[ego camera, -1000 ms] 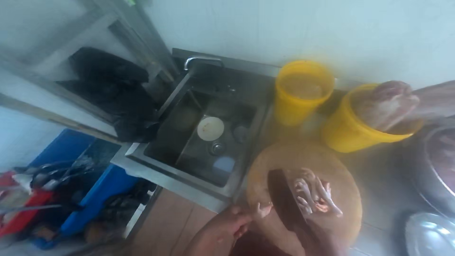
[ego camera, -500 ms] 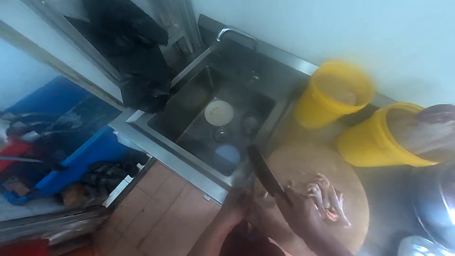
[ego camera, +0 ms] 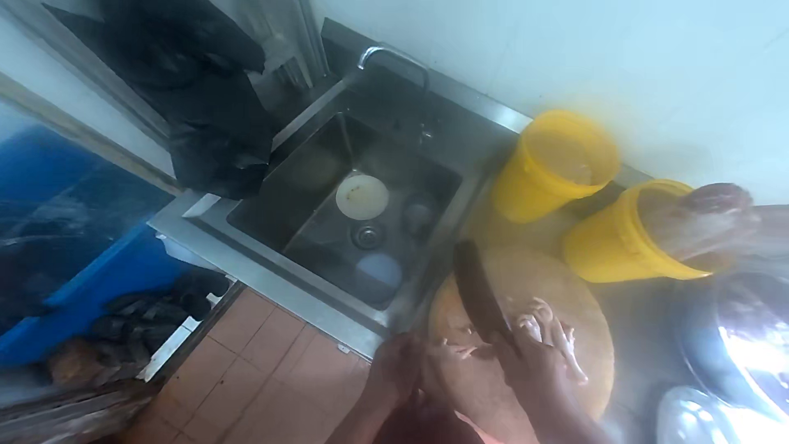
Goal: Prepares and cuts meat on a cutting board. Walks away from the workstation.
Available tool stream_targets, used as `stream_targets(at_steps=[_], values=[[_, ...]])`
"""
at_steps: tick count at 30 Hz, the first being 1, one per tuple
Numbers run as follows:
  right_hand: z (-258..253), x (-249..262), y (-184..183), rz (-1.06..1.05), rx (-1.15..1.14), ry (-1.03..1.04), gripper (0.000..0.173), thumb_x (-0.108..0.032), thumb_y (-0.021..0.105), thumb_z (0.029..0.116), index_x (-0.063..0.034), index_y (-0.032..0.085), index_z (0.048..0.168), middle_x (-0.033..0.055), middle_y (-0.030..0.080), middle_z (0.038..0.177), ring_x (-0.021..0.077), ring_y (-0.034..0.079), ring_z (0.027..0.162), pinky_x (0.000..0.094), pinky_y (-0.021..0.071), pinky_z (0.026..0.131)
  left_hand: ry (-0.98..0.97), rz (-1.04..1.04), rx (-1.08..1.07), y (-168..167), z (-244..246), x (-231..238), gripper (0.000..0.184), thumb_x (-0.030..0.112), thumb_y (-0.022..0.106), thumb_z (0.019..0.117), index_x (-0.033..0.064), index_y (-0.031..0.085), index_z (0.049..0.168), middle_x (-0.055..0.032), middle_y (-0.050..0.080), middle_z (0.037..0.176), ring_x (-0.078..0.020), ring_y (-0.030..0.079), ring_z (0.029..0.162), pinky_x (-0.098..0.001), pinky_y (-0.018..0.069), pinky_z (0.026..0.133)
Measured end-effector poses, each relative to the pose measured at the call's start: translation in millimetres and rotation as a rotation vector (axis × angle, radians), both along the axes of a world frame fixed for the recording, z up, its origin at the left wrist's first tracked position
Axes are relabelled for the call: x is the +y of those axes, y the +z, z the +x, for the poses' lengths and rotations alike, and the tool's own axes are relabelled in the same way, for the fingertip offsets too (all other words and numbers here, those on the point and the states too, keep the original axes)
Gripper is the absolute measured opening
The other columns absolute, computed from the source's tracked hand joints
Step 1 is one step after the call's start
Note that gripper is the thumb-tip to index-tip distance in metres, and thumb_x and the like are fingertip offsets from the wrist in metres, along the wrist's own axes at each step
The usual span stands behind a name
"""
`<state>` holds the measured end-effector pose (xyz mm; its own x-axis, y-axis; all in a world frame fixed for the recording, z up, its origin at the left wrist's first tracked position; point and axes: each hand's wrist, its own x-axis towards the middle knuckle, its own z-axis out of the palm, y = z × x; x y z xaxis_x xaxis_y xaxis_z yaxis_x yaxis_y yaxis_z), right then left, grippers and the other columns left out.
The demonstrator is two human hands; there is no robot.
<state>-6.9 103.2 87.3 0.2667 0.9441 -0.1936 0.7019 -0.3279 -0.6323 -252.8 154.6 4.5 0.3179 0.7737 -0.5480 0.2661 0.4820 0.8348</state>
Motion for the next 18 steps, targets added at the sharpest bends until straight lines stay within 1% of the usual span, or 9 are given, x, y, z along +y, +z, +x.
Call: stream_targets(at_steps=[3, 5, 6, 7, 8, 9, 10, 14, 18], values=[[-2.4, -23.2, 35.8, 0.288, 0.006, 0.018, 0.030, -0.036, 0.055, 0.1053, -0.0090, 0.070, 0.105, -0.0057, 0.071, 0.075, 0.0046, 0.065, 0.057, 0.0294, 0.0583, 0.049, 0.027, 0.054, -0.002, 3.6, 1.4, -5.7, 0.031, 0.036, 0.060, 0.1021, 0.0074, 0.069, 0.106, -0.0033, 0.069, 0.069, -0.0190, 0.068, 0.055, -0.0361, 0.0623, 0.053], [-11.7, -35.4, 35.6, 0.334, -0.029, 0.019, 0.031, -0.034, 0.055, 0.1050, -0.0068, 0.068, 0.103, -0.0032, 0.069, 0.073, 0.0056, 0.064, 0.056, 0.0294, 0.0576, 0.049, 0.031, 0.064, 0.008, 5.2, 2.4, -6.2, 0.029, 0.035, 0.061, 0.1018, 0.0074, 0.069, 0.105, -0.0038, 0.068, 0.068, -0.0192, 0.068, 0.054, -0.0359, 0.0621, 0.052], [-18.1, -40.8, 24.8, 0.248, -0.081, 0.014, 0.032, -0.036, 0.055, 0.1039, -0.0073, 0.069, 0.102, -0.0011, 0.067, 0.072, 0.0090, 0.064, 0.056, 0.0324, 0.0577, 0.050, 0.014, 0.077, 0.038, 4.7, 1.9, -6.3, 0.029, 0.035, 0.062, 0.1016, 0.0082, 0.070, 0.105, -0.0031, 0.069, 0.070, -0.0185, 0.068, 0.055, -0.0355, 0.0624, 0.053], [-24.2, -45.0, 9.8, 0.062, -0.138, 0.016, 0.034, -0.039, 0.055, 0.1027, -0.0091, 0.071, 0.105, 0.0022, 0.068, 0.073, 0.0156, 0.066, 0.060, 0.0394, 0.0588, 0.053, -0.011, 0.103, 0.080, 3.2, 0.4, -7.0, 0.028, 0.036, 0.062, 0.1012, 0.0096, 0.070, 0.105, -0.0017, 0.070, 0.073, -0.0169, 0.069, 0.057, -0.0354, 0.0628, 0.055], [-27.6, -45.8, -4.7, -0.194, -0.157, 0.032, 0.038, -0.044, 0.051, 0.1031, -0.0117, 0.069, 0.112, 0.0067, 0.070, 0.078, 0.0244, 0.070, 0.067, 0.0495, 0.0597, 0.060, -0.022, 0.132, 0.110, 1.1, -1.0, -8.8, 0.027, 0.035, 0.062, 0.1003, 0.0105, 0.071, 0.106, -0.0010, 0.071, 0.077, -0.0160, 0.069, 0.061, -0.0361, 0.0634, 0.058], [-27.3, -45.1, -15.6, -0.390, -0.145, 0.046, 0.042, -0.049, 0.047, 0.1035, -0.0136, 0.067, 0.114, 0.0093, 0.071, 0.081, 0.0297, 0.072, 0.075, 0.0557, 0.0590, 0.066, -0.027, 0.160, 0.140, 0.0, -1.4, -10.5, 0.027, 0.037, 0.063, 0.0997, 0.0122, 0.072, 0.105, 0.0005, 0.071, 0.079, -0.0142, 0.069, 0.063, -0.0353, 0.0629, 0.060], [-25.4, -44.1, -20.6, -0.486, -0.135, 0.054, 0.044, -0.052, 0.044, 0.1037, -0.0145, 0.065, 0.113, 0.0100, 0.071, 0.082, 0.0315, 0.073, 0.078, 0.0576, 0.0586, 0.068, -0.022, 0.183, 0.154, 0.0, -1.4, -10.5, 0.027, 0.038, 0.063, 0.0997, 0.0127, 0.072, 0.103, 0.0011, 0.071, 0.079, -0.0133, 0.069, 0.063, -0.0348, 0.0626, 0.060], [-14.2, -55.2, -21.0, -0.507, -0.075, 0.028, 0.045, -0.055, 0.043, 0.1037, -0.0156, 0.066, 0.109, 0.0078, 0.070, 0.079, 0.0280, 0.072, 0.076, 0.0543, 0.0589, 0.067, 0.060, 0.172, 0.074, 5.5, -5.7, -12.7, 0.024, 0.030, 0.062, 0.1015, 0.0088, 0.070, 0.106, -0.0032, 0.070, 0.077, -0.0181, 0.069, 0.060, -0.0358, 0.0632, 0.055], [9.6, -69.5, -22.0, -0.533, 0.117, -0.135, 0.044, -0.052, 0.050, 0.1032, -0.0136, 0.067, 0.115, 0.0090, 0.070, 0.078, 0.0257, 0.070, 0.065, 0.0517, 0.0605, 0.064, 0.164, 0.133, -0.159, 11.2, -9.3, -14.2, 0.024, 0.021, 0.059, 0.1037, 0.0007, 0.067, 0.114, -0.0136, 0.072, 0.085, -0.0279, 0.073, 0.068, -0.0407, 0.0654, 0.063]])
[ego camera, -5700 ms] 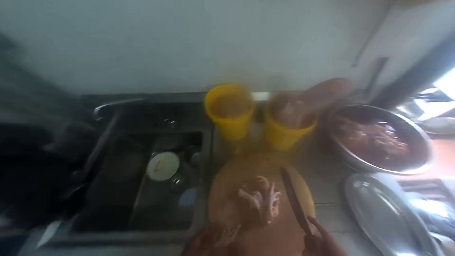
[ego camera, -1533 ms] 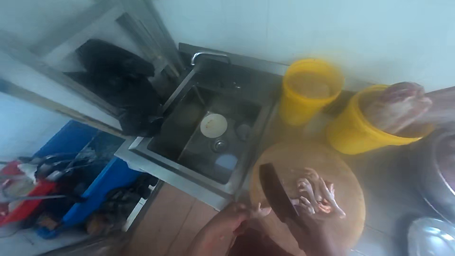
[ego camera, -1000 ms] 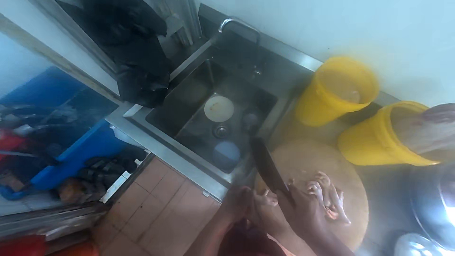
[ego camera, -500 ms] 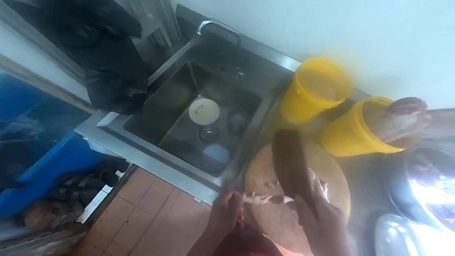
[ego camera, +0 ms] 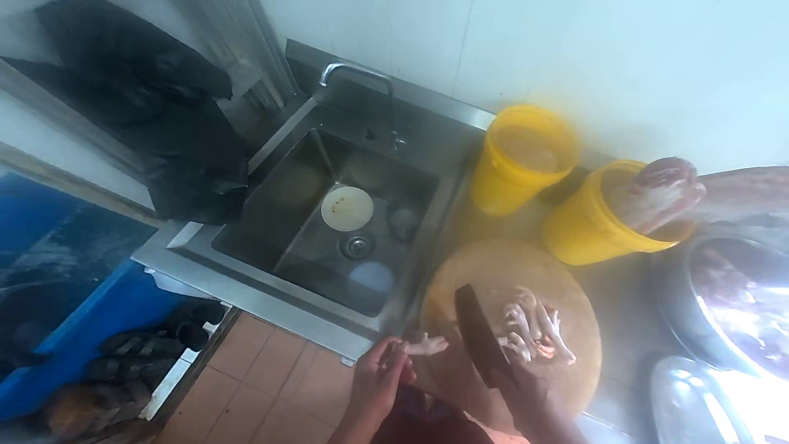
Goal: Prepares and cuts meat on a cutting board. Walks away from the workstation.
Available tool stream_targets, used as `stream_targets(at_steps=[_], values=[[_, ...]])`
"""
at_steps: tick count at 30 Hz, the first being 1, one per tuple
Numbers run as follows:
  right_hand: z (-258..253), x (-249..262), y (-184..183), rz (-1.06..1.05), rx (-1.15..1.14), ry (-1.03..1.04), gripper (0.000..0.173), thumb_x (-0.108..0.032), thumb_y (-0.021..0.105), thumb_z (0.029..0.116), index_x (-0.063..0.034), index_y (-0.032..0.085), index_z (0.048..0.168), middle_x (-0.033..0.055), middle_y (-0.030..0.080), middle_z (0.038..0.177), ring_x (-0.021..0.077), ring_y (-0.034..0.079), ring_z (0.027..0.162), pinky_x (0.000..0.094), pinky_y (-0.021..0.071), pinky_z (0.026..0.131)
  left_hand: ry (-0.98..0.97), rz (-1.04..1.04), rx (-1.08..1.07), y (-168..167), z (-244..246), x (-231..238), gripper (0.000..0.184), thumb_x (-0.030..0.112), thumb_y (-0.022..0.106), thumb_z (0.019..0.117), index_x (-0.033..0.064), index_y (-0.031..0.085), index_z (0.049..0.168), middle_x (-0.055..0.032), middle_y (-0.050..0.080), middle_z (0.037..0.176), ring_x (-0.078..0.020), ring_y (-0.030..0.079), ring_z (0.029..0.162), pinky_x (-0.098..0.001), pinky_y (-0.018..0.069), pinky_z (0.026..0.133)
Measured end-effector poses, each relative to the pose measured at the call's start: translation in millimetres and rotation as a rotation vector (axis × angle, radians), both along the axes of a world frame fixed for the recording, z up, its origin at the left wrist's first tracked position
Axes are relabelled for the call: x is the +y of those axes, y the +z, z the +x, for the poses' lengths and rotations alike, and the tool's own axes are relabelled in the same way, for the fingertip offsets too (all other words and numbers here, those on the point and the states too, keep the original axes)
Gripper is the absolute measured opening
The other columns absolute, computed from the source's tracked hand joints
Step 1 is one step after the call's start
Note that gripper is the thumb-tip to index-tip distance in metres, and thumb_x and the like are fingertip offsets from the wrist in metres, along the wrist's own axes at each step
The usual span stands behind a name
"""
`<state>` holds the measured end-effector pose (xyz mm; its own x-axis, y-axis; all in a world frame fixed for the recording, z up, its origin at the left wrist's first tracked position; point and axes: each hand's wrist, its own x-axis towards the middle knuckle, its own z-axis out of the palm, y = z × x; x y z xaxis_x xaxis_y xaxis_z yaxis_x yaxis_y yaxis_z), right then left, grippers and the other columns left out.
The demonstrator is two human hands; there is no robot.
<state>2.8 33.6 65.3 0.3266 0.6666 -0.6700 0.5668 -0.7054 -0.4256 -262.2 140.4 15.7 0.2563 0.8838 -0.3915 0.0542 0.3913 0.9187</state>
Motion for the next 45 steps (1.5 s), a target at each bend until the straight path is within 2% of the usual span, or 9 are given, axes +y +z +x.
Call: stream_targets(at_steps=[4, 12, 14, 17, 21, 27, 32, 39, 45], values=[[10.5, -0.2, 11.4, 0.103, -0.054, -0.040, 0.041, -0.049, 0.050, 0.1037, -0.0145, 0.069, 0.114, 0.0060, 0.067, 0.071, 0.0218, 0.067, 0.057, 0.0471, 0.0604, 0.058, -0.085, 0.057, 0.134, -7.6, 22.9, -11.2, 0.030, 0.029, 0.056, 0.1061, 0.0061, 0.066, 0.121, -0.0043, 0.075, 0.096, -0.0183, 0.075, 0.079, -0.0362, 0.0669, 0.072], [-35.9, 14.1, 97.3, 0.963, -0.136, 0.136, 0.030, -0.032, 0.053, 0.1062, -0.0051, 0.066, 0.105, 0.0016, 0.069, 0.075, 0.0080, 0.066, 0.061, 0.0297, 0.0586, 0.053, -0.103, 0.469, 0.426, -43.8, 37.2, -40.5, 0.032, 0.037, 0.056, 0.1050, 0.0098, 0.070, 0.114, 0.0022, 0.071, 0.084, -0.0065, 0.069, 0.072, -0.0296, 0.0629, 0.068], [-48.9, 7.3, 66.0, 0.836, -0.180, 0.151, 0.026, -0.030, 0.056, 0.1038, -0.0064, 0.066, 0.099, 0.0032, 0.067, 0.075, 0.0118, 0.066, 0.060, 0.0331, 0.0590, 0.052, -0.108, 0.478, 0.446, -46.9, 35.3, -44.8, 0.034, 0.039, 0.056, 0.1048, 0.0103, 0.070, 0.114, 0.0022, 0.071, 0.084, -0.0069, 0.069, 0.072, -0.0308, 0.0625, 0.068], [-61.8, 5.9, 9.1, 0.234, -0.307, 0.285, 0.036, -0.040, 0.049, 0.1037, -0.0098, 0.069, 0.103, 0.0112, 0.070, 0.079, 0.0300, 0.072, 0.071, 0.0518, 0.0594, 0.060, -0.140, 0.442, 0.418, -46.3, 33.5, -52.3, 0.030, 0.035, 0.054, 0.1059, 0.0113, 0.071, 0.114, 0.0030, 0.072, 0.088, -0.0075, 0.070, 0.075, -0.0322, 0.0638, 0.071], [-51.2, 14.4, 7.5, 0.075, -0.246, 0.335, 0.043, -0.047, 0.041, 0.1059, -0.0124, 0.067, 0.110, 0.0121, 0.072, 0.085, 0.0325, 0.073, 0.079, 0.0551, 0.0593, 0.066, -0.124, 0.438, 0.348, -43.5, 30.3, -52.3, 0.028, 0.029, 0.057, 0.1052, 0.0076, 0.069, 0.117, 0.0008, 0.073, 0.088, -0.0088, 0.071, 0.075, -0.0319, 0.0642, 0.070], [-12.8, -10.3, 4.5, 0.080, 0.030, 0.030, 0.043, -0.049, 0.052, 0.1034, -0.0116, 0.070, 0.111, 0.0103, 0.072, 0.081, 0.0265, 0.072, 0.075, 0.0528, 0.0599, 0.071, -0.100, 0.557, 0.421, -21.4, 42.7, -37.6, 0.030, 0.032, 0.061, 0.1020, 0.0056, 0.070, 0.113, -0.0017, 0.071, 0.091, -0.0072, 0.068, 0.076, -0.0278, 0.0618, 0.069], [32.2, -59.9, -5.0, 0.262, 0.126, -0.220, 0.041, -0.048, 0.056, 0.1031, -0.0105, 0.071, 0.101, 0.0057, 0.068, 0.068, 0.0209, 0.067, 0.056, 0.0468, 0.0604, 0.056, -0.536, 0.753, 0.545, 8.1, 103.0, -6.6, 0.038, 0.049, 0.058, 0.1016, 0.0216, 0.072, 0.124, -0.0004, 0.071, 0.110, -0.0122, 0.070, 0.093, -0.0366, 0.0623, 0.079], [60.8, -99.0, 7.4, 0.568, 0.257, -0.656, 0.031, -0.032, 0.055, 0.1065, -0.0034, 0.066, 0.109, 0.0083, 0.060, 0.060, 0.0221, 0.060, 0.046, 0.0417, 0.0563, 0.045, -1.292, 0.965, 0.765, 46.6, 225.5, 32.9, 0.036, 0.007, 0.063, 0.0937, 0.0156, 0.066, 0.128, -0.0081, 0.060, 0.139, -0.0357, 0.052, 0.130, -0.0564, 0.0477, 0.102], [64.8, -123.9, 0.7, 0.640, 0.260, -0.627, 0.027, -0.027, 0.055, 0.1069, -0.0025, 0.066, 0.102, 0.0074, 0.062, 0.062, 0.0220, 0.061, 0.048, 0.0413, 0.0573, 0.046, -1.309, 0.960, 0.748, 43.7, 248.6, 49.5, 0.017, 0.007, 0.059, 0.0981, 0.0061, 0.070, 0.110, -0.0118, 0.065, 0.122, -0.0306, 0.061, 0.120, -0.0499, 0.0532, 0.100]])
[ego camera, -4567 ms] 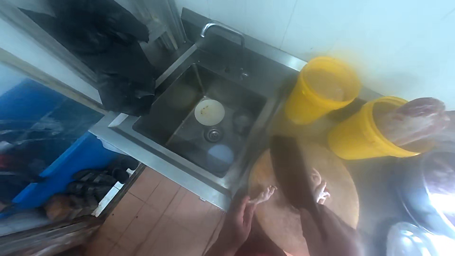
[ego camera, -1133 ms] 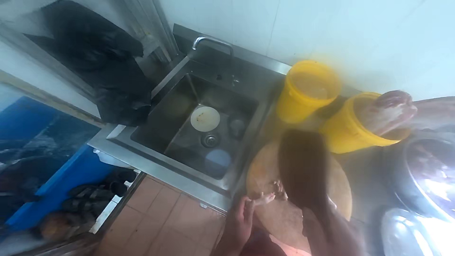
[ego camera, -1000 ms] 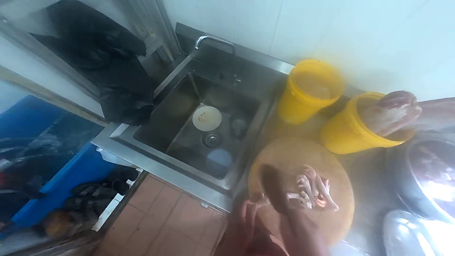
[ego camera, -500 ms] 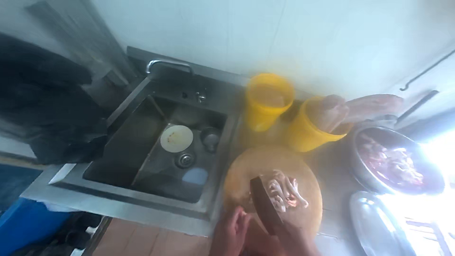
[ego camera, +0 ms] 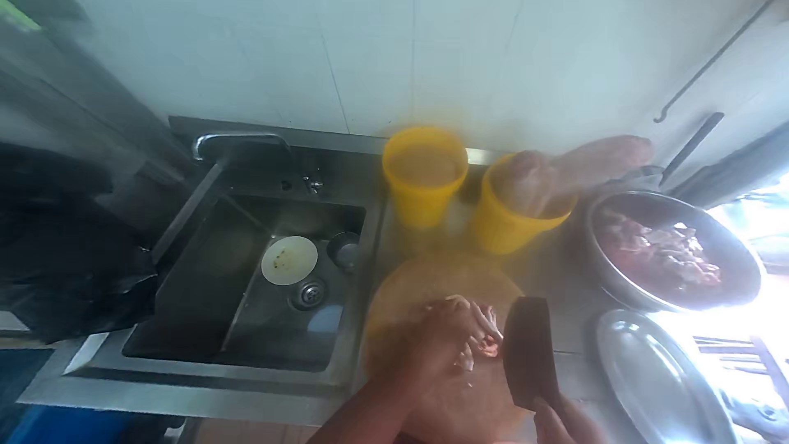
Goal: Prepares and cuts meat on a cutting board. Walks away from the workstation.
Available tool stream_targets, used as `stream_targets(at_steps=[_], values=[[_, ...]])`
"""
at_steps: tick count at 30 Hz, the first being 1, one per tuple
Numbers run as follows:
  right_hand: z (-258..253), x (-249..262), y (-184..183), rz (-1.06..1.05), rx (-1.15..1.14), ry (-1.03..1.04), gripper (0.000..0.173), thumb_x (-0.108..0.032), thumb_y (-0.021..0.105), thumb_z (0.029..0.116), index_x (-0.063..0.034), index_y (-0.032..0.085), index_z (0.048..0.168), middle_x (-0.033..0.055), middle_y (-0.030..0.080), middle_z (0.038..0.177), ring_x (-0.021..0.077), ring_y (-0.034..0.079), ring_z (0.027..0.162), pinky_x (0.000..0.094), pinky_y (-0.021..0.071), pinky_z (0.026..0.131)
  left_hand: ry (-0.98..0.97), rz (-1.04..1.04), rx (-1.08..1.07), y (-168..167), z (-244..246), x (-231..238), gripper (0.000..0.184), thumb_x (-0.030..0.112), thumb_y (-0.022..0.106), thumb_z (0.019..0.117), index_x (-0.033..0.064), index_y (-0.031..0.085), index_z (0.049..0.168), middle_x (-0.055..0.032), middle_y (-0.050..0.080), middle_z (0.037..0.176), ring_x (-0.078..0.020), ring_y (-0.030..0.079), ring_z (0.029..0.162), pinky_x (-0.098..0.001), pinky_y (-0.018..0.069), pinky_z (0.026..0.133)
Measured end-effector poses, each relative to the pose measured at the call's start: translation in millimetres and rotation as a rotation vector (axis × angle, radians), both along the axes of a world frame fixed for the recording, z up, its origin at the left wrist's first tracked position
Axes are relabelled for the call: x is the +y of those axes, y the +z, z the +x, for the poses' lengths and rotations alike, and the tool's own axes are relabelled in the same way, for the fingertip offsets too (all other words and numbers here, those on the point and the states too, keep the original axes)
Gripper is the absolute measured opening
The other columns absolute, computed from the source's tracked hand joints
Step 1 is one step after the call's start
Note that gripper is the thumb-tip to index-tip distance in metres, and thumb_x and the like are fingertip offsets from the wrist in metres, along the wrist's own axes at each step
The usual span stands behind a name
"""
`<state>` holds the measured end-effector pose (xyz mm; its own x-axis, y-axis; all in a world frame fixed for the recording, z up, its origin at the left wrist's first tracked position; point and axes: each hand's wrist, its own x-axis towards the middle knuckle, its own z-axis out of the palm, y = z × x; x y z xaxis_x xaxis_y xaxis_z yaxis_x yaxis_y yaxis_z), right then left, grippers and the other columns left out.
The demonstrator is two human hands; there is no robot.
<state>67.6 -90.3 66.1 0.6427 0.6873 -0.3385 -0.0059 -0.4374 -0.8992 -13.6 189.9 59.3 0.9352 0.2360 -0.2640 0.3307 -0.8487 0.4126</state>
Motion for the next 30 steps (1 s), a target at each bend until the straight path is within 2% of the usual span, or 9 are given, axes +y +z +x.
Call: stream_targets(at_steps=[4, 7, 9, 12, 14, 20, 24, 27, 30], values=[[-0.9, 0.3, -6.5, 0.008, 0.014, 0.051, 0.028, -0.028, 0.055, 0.1073, -0.0015, 0.066, 0.107, 0.0071, 0.063, 0.064, 0.0209, 0.062, 0.049, 0.0413, 0.0576, 0.047, 0.388, -0.218, 0.028, 12.6, -45.9, 34.0, 0.031, 0.029, 0.051, 0.1040, 0.0126, 0.068, 0.125, -0.0080, 0.066, 0.124, -0.0240, 0.067, 0.108, -0.0476, 0.0566, 0.094], [1.2, 15.5, -5.9, -0.049, 0.016, 0.143, 0.031, -0.032, 0.056, 0.1067, -0.0032, 0.067, 0.105, 0.0068, 0.064, 0.065, 0.0218, 0.063, 0.051, 0.0432, 0.0581, 0.049, 0.801, -0.511, -0.142, 3.6, -105.0, 38.1, 0.036, 0.041, 0.061, 0.1003, 0.0096, 0.069, 0.116, -0.0048, 0.072, 0.099, -0.0152, 0.071, 0.081, -0.0372, 0.0629, 0.077], [0.0, 34.2, -1.9, -0.092, -0.024, 0.251, 0.032, -0.035, 0.057, 0.1054, -0.0047, 0.068, 0.105, 0.0061, 0.066, 0.066, 0.0214, 0.065, 0.052, 0.0444, 0.0591, 0.050, 1.054, -0.710, -0.215, -1.4, -140.4, 25.2, 0.041, 0.038, 0.068, 0.0972, 0.0078, 0.063, 0.125, -0.0066, 0.073, 0.094, -0.0182, 0.073, 0.072, -0.0373, 0.0656, 0.066], [-9.6, 72.8, 4.9, -0.160, -0.074, 0.419, 0.034, -0.041, 0.059, 0.1036, -0.0084, 0.069, 0.108, 0.0043, 0.067, 0.067, 0.0193, 0.066, 0.053, 0.0446, 0.0600, 0.052, 1.305, -0.834, -0.308, -14.3, -177.8, -4.6, 0.068, 0.029, 0.074, 0.0951, 0.0132, 0.041, 0.153, -0.0120, 0.072, 0.097, -0.0243, 0.074, 0.070, -0.0410, 0.0664, 0.061], [-21.2, 101.9, 5.3, -0.183, -0.096, 0.505, 0.035, -0.044, 0.059, 0.1024, -0.0111, 0.069, 0.109, 0.0022, 0.068, 0.069, 0.0177, 0.067, 0.055, 0.0433, 0.0611, 0.053, 1.423, -0.838, -0.350, -31.0, -193.0, -24.4, 0.068, 0.028, 0.072, 0.0963, 0.0154, 0.040, 0.155, -0.0125, 0.072, 0.097, -0.0243, 0.074, 0.069, -0.0415, 0.0663, 0.059], [-75.4, 177.5, 2.9, -0.114, -0.287, 0.679, 0.034, -0.046, 0.056, 0.1025, -0.0156, 0.070, 0.102, -0.0031, 0.066, 0.069, 0.0106, 0.065, 0.056, 0.0359, 0.0595, 0.054, 1.509, -0.949, -0.461, -49.2, -203.6, -48.2, 0.026, 0.021, 0.053, 0.1067, 0.0015, 0.059, 0.124, -0.0125, 0.073, 0.083, -0.0246, 0.074, 0.066, -0.0398, 0.0654, 0.060], [-93.0, 196.2, -12.0, -0.140, -0.324, 0.747, 0.035, -0.045, 0.054, 0.1031, -0.0145, 0.070, 0.105, -0.0023, 0.066, 0.070, 0.0102, 0.065, 0.057, 0.0352, 0.0594, 0.056, 1.512, -1.043, -0.554, -61.2, -208.7, -52.5, 0.042, 0.028, 0.063, 0.1024, 0.0079, 0.055, 0.138, -0.0118, 0.073, 0.096, -0.0248, 0.073, 0.074, -0.0426, 0.0653, 0.064], [-97.9, 195.4, -23.7, -0.191, -0.318, 0.747, 0.035, -0.046, 0.055, 0.1027, -0.0147, 0.070, 0.104, -0.0018, 0.066, 0.069, 0.0112, 0.065, 0.056, 0.0367, 0.0599, 0.055, 1.461, -1.222, -0.597, -64.8, -214.3, -52.6, 0.071, 0.025, 0.067, 0.0989, 0.0160, 0.030, 0.159, -0.0138, 0.068, 0.110, -0.0268, 0.073, 0.087, -0.0454, 0.0652, 0.071], [-98.4, 193.8, -23.3, -0.223, -0.330, 0.737, 0.034, -0.045, 0.055, 0.1027, -0.0150, 0.071, 0.107, -0.0016, 0.066, 0.070, 0.0118, 0.065, 0.057, 0.0376, 0.0600, 0.056, 1.446, -1.331, -0.656, -69.4, -218.0, -53.4, 0.062, 0.021, 0.068, 0.0986, 0.0148, 0.041, 0.154, -0.0159, 0.069, 0.110, -0.0290, 0.072, 0.086, -0.0459, 0.0649, 0.071]])
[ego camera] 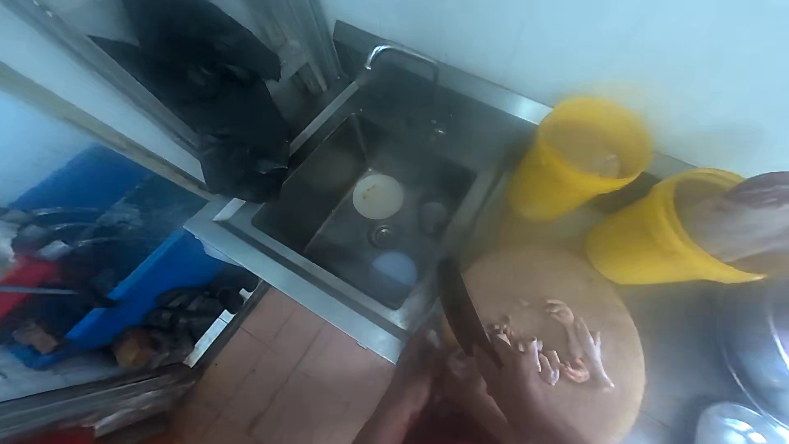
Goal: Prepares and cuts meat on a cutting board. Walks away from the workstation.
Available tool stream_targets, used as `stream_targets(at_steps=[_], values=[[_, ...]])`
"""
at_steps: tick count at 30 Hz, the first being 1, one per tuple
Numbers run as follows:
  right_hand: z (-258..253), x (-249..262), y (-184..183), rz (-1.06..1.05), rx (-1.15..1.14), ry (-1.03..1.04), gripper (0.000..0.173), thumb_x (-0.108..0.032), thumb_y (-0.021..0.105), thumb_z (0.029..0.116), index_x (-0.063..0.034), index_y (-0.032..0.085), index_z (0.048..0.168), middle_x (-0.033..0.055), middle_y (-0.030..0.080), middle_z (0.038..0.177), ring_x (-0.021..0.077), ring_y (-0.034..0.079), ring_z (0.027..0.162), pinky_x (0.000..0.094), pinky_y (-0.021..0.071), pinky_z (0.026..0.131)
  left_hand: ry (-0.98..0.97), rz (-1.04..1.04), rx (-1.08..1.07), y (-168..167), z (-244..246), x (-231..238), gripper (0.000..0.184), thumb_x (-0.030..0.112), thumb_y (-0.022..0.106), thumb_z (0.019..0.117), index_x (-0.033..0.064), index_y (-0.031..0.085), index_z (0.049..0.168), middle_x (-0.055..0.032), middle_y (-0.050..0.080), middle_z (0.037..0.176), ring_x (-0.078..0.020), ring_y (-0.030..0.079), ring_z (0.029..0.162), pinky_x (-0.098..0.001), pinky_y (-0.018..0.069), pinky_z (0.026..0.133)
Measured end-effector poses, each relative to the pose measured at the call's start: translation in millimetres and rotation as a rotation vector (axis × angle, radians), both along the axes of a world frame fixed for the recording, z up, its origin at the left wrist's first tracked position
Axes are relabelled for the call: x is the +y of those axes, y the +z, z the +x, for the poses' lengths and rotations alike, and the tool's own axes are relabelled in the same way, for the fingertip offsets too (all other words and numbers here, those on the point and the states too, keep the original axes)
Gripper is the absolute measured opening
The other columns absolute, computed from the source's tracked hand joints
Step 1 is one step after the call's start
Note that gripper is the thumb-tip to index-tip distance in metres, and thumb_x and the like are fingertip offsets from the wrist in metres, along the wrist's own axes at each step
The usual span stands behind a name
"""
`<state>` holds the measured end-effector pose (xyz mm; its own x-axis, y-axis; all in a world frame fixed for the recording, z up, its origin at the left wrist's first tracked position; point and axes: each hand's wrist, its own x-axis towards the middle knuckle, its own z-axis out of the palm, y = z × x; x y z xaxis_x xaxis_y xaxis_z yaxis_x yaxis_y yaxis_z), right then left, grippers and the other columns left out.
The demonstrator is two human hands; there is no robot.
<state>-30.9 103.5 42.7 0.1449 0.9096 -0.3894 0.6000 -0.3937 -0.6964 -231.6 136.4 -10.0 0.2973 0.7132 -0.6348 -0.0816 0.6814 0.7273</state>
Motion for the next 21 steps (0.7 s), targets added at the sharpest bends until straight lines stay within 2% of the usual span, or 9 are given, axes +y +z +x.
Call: stream_targets(at_steps=[2, 7, 9, 11, 12, 15, 17, 19, 21], values=[[-1.6, 1.2, 10.6, 0.063, -0.043, -0.026, 0.032, -0.043, 0.056, 0.1021, -0.0150, 0.072, 0.103, -0.0036, 0.066, 0.068, 0.0100, 0.064, 0.055, 0.0359, 0.0594, 0.053, 0.021, -0.006, -0.016, 0.0, -0.4, 0.1, 0.049, 0.019, 0.067, 0.0996, 0.0095, 0.049, 0.144, -0.0177, 0.070, 0.106, -0.0301, 0.073, 0.082, -0.0458, 0.0647, 0.068], [-12.8, 2.4, 31.4, 0.426, -0.133, -0.026, 0.026, -0.035, 0.060, 0.1010, -0.0120, 0.071, 0.097, -0.0073, 0.063, 0.065, 0.0020, 0.059, 0.052, 0.0251, 0.0529, 0.045, 0.025, -0.033, 0.033, 3.6, -0.9, 1.4, 0.038, 0.022, 0.066, 0.1005, 0.0022, 0.055, 0.131, -0.0188, 0.072, 0.092, -0.0309, 0.073, 0.069, -0.0438, 0.0659, 0.062], [-17.6, 0.4, 22.4, 0.323, -0.211, 0.029, 0.031, -0.041, 0.059, 0.1008, -0.0125, 0.071, 0.096, -0.0037, 0.064, 0.067, 0.0078, 0.062, 0.055, 0.0320, 0.0548, 0.049, 0.004, -0.032, 0.077, 0.8, -0.9, 3.8, 0.037, 0.025, 0.067, 0.1002, 0.0032, 0.057, 0.129, -0.0168, 0.072, 0.093, -0.0297, 0.074, 0.071, -0.0443, 0.0664, 0.063], [-15.4, 1.7, 9.0, 0.035, -0.213, 0.108, 0.041, -0.050, 0.052, 0.1023, -0.0139, 0.070, 0.102, 0.0015, 0.067, 0.075, 0.0170, 0.068, 0.068, 0.0442, 0.0593, 0.062, -0.013, -0.026, 0.126, -0.5, -1.4, 3.1, 0.036, 0.026, 0.067, 0.1004, 0.0052, 0.059, 0.129, -0.0140, 0.072, 0.096, -0.0272, 0.074, 0.074, -0.0436, 0.0666, 0.065], [-10.7, 5.2, 5.3, -0.043, -0.185, 0.116, 0.043, -0.053, 0.051, 0.1021, -0.0144, 0.071, 0.105, 0.0019, 0.069, 0.077, 0.0175, 0.069, 0.071, 0.0450, 0.0601, 0.066, -0.012, -0.021, 0.131, -0.4, -1.3, 2.8, 0.035, 0.025, 0.066, 0.1008, 0.0054, 0.059, 0.128, -0.0135, 0.072, 0.096, -0.0266, 0.074, 0.074, -0.0431, 0.0664, 0.065], [0.5, 8.7, 4.4, -0.120, -0.080, 0.026, 0.041, -0.050, 0.055, 0.1020, -0.0138, 0.072, 0.112, 0.0019, 0.071, 0.078, 0.0162, 0.070, 0.067, 0.0424, 0.0618, 0.065, 0.024, 0.007, 0.112, 1.9, -5.1, 1.5, 0.029, 0.020, 0.065, 0.1008, 0.0036, 0.060, 0.124, -0.0153, 0.072, 0.096, -0.0288, 0.074, 0.076, -0.0454, 0.0664, 0.066], [6.8, 5.0, 10.1, -0.104, -0.133, -0.053, 0.039, -0.048, 0.055, 0.1017, -0.0130, 0.072, 0.106, 0.0025, 0.069, 0.073, 0.0175, 0.068, 0.062, 0.0441, 0.0601, 0.061, 0.048, 0.152, 0.179, 6.7, -7.4, 0.3, 0.030, 0.018, 0.066, 0.0999, 0.0055, 0.061, 0.127, -0.0110, 0.072, 0.098, -0.0241, 0.073, 0.078, -0.0421, 0.0660, 0.067], [15.5, -1.1, 14.4, -0.010, -0.170, -0.098, 0.038, -0.047, 0.055, 0.1015, -0.0129, 0.072, 0.102, 0.0005, 0.067, 0.068, 0.0150, 0.066, 0.056, 0.0418, 0.0593, 0.055, 0.039, 0.504, 0.332, 9.9, -9.0, 0.6, 0.036, 0.021, 0.066, 0.0997, 0.0063, 0.059, 0.131, -0.0034, 0.071, 0.101, -0.0150, 0.072, 0.077, -0.0345, 0.0656, 0.065], [20.2, -9.6, 22.3, 0.109, -0.197, -0.079, 0.037, -0.046, 0.055, 0.1017, -0.0127, 0.072, 0.099, -0.0018, 0.065, 0.065, 0.0113, 0.063, 0.053, 0.0372, 0.0575, 0.051, 0.000, 0.856, 0.462, 13.3, -8.4, 2.7, 0.037, 0.022, 0.066, 0.0999, 0.0021, 0.059, 0.131, -0.0030, 0.070, 0.102, -0.0098, 0.070, 0.078, -0.0291, 0.0647, 0.067]])
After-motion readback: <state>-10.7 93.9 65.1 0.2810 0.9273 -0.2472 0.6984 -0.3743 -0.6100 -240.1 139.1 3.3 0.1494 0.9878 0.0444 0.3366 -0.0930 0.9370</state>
